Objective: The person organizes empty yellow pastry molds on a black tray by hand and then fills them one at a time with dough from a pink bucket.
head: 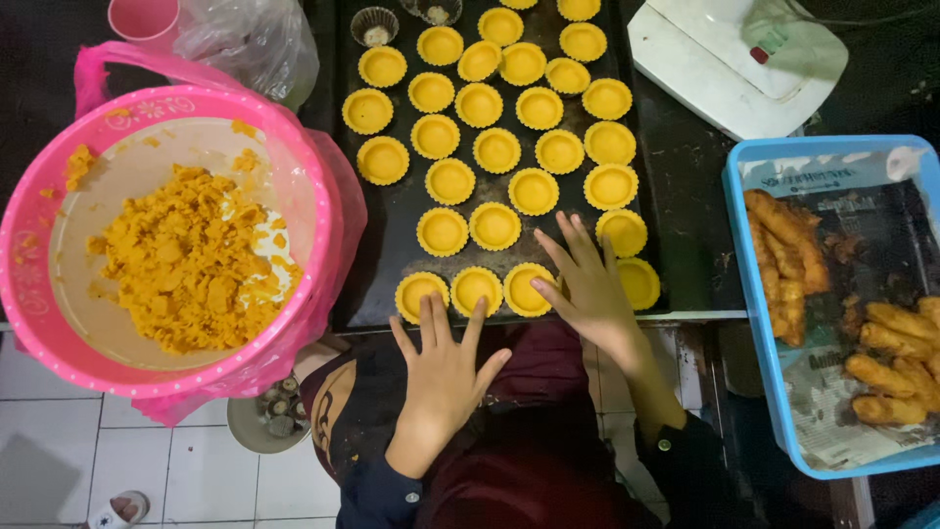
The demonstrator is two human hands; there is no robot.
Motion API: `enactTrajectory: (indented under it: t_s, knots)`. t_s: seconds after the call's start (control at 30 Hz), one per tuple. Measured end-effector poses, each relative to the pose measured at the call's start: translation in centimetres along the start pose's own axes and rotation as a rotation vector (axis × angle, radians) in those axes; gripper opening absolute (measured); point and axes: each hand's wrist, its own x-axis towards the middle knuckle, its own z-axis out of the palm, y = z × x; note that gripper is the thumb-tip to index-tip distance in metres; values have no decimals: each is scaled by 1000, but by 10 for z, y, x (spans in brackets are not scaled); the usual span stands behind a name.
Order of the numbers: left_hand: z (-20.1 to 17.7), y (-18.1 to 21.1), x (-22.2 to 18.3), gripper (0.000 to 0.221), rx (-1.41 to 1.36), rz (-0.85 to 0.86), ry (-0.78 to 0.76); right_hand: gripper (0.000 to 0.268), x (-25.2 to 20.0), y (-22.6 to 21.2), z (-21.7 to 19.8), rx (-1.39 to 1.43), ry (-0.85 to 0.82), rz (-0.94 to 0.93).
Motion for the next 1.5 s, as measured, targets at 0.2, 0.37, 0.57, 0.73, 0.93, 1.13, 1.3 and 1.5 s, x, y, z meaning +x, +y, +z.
enactTrajectory:
  t_s: [0.2,0.37,0.57,0.73,0.93,1.13,1.3,1.5]
  knots:
    - [-4,2,1,76,-40,11,-31,62,12,-25,0,93,28,-32]
    - [34,-19,-13,77,89,105,469,57,41,-65,26,123,2,-301]
    - [33,-65,-60,75,-65,-80,370,66,67,-104,65,-130,-120,-393]
    - [42,-97,-83,74,-200,-235,419,70,63,-149,71,-115,-329,-462]
    - [24,-93,-83,69,-341,-178,470,59,44,-155,80,28,-288,-645]
    - [21,-85,-73,72,-333,-100,534,50,48,-133,47,261,-201,-670]
    - [14,-72,-68,68,-357,-13,514,51,60,-88,4,-41,66,-181]
    - [-11,-56,-47,67,-314,131,501,68,58,11,4,-189,15,2]
